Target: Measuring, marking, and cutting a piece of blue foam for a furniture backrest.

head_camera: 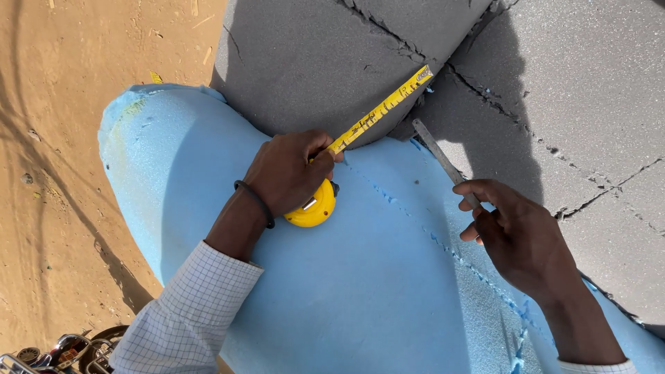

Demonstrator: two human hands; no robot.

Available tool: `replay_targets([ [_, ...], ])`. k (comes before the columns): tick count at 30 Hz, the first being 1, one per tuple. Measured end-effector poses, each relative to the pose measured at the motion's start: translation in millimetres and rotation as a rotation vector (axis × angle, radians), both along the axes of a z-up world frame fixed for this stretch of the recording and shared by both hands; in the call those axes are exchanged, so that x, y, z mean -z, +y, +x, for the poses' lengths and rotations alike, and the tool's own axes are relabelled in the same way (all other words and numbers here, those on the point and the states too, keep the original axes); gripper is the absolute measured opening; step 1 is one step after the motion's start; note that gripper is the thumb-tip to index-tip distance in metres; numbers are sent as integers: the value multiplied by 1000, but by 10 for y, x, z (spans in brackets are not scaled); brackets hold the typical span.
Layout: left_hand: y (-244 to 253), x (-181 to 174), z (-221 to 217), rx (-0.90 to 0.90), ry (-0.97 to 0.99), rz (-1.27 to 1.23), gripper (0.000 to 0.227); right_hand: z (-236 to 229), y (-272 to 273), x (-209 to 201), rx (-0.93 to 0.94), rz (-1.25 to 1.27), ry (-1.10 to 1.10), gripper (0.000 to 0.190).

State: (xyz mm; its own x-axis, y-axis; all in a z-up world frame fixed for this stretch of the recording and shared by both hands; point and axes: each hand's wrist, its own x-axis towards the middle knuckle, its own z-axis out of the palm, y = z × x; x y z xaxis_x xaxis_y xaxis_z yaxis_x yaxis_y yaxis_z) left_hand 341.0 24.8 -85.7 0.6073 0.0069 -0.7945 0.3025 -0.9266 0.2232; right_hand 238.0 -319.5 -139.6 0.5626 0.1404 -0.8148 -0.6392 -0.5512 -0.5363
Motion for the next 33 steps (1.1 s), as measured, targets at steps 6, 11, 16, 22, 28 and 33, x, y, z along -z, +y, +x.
replay_targets([
  [6, -137, 198, 5, -2, -143, -173, 34, -226, -7, 108, 384, 318, 71, 54],
  [11, -539, 727, 102, 148, -235, -242, 40, -312, -82, 232, 512, 367, 7, 53],
  [16, -1353, 1766, 418, 166, -169, -251, 40, -340, -222, 291, 266, -38, -585, 22],
  [22, -1882, 3416, 691, 86, -30, -267, 60, -351, -546, 255, 77, -189, -580, 23],
  [28, -1143, 2123, 564, 162, -210, -483, 69, -401, -592, 15, 119, -116, -256, 42],
  [33, 18, 825, 454, 253, -146, -221, 46, -400, -446, 70, -114, -131, -97, 61],
])
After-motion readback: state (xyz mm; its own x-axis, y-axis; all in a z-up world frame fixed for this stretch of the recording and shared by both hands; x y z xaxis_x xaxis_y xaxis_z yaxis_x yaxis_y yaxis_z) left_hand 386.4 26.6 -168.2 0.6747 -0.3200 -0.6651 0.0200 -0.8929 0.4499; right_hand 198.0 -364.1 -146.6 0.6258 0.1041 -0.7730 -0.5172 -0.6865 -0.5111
